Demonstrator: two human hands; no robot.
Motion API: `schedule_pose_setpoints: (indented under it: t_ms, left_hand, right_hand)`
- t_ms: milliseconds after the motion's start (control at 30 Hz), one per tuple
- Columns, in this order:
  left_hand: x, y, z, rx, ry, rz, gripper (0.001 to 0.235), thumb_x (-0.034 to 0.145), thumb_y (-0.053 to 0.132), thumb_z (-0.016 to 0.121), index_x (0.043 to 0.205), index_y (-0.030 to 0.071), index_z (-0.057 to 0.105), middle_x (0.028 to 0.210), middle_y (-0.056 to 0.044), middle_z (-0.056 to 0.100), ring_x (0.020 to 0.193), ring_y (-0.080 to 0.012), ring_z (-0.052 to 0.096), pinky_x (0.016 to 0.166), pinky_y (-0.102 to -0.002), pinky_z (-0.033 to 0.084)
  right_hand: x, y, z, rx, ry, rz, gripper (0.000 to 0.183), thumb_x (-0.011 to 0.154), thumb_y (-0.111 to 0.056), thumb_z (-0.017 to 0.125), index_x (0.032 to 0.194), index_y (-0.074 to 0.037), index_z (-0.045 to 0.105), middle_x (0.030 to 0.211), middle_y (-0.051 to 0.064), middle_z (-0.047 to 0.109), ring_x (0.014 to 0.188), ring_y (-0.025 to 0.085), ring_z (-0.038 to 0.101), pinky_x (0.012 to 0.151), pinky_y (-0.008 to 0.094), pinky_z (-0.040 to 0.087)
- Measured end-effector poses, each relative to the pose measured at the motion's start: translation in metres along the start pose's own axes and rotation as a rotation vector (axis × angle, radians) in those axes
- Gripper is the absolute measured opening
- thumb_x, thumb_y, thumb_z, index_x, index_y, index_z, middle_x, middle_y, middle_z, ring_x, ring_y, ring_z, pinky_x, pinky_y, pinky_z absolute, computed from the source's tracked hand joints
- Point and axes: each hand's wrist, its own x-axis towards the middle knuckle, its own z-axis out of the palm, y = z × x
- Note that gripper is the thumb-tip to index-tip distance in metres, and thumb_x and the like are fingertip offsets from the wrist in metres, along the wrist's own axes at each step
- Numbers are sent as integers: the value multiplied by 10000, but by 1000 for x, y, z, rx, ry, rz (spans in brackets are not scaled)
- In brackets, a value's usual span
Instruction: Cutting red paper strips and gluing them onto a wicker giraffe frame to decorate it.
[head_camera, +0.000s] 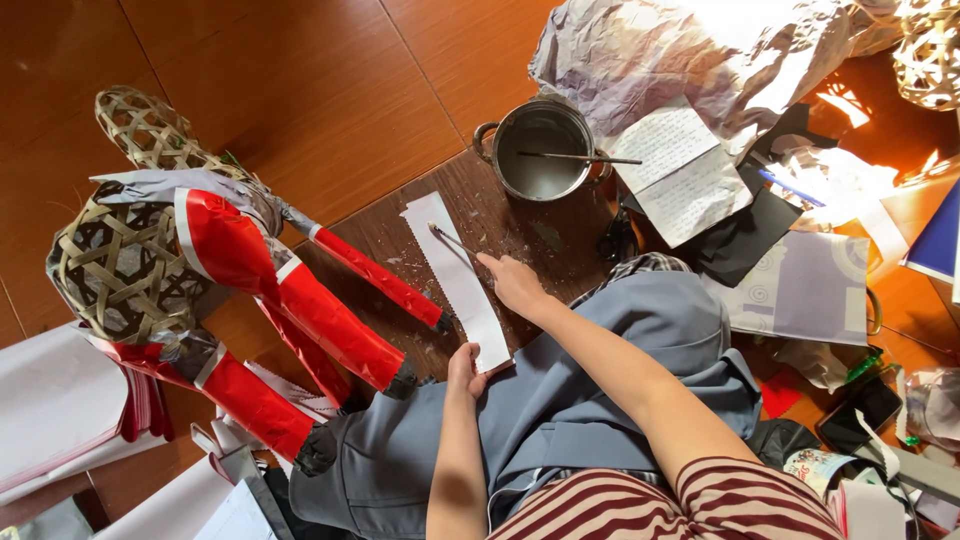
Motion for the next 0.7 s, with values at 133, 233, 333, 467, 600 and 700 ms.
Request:
schedule_pose_setpoints:
  t_ms: [133,233,333,467,600,700]
  left_hand:
    - [20,-6,-11,10,-4,-18,652,721,-4,558,1351,-57,399,1253,-306,529,1075,-542,571,767,-722,492]
    - [3,-4,0,-4,-1,-17,641,726,0,560,1344,-73,404,1250,-309,523,1076,-547,565,768,-714,495]
    - [3,-7,2,35,29,21,671,733,-5,551,1376,-84,377,1249,-321,511,1081,-540,562,780,-701,485]
    - [25,-12,-10,10,35,32,676,747,0,564,1385,-95,364,1279,-346,489,1097,-558,542,777,-711,485]
    - [17,-10,-5,17,33,47,685,751,2,556,1400,-87,357,1292,-345,494,1105,-552,550,766,-720,480]
    - [-15,-3,8,-16,-11,33,657,809,15,543,1408,-134,316,1282,-366,463,1100,-587,523,741,-704,493]
  right_hand:
    - [21,18,25,15,55,19,447,973,-166,374,1381,-304,496,981,181,619,904,434,666,789,527,563]
    - [23,12,20,33,49,35,441,978,-182,376,1387,-306,484,999,163,610,923,425,662,810,521,561]
    - [27,10,19,18,62,32,439,976,-184,389,1385,-305,492,1002,155,608,936,420,661,834,524,555]
    - [40,13,27,-3,77,47,457,939,-171,432,1372,-294,513,1007,133,594,914,405,663,817,518,564]
    - [48,5,29,-14,86,43,459,936,-157,415,1368,-273,522,980,142,587,884,426,659,789,532,563]
    - [66,10,49,-18,89,25,480,927,-132,412,1377,-249,529,981,109,599,873,383,674,801,509,568]
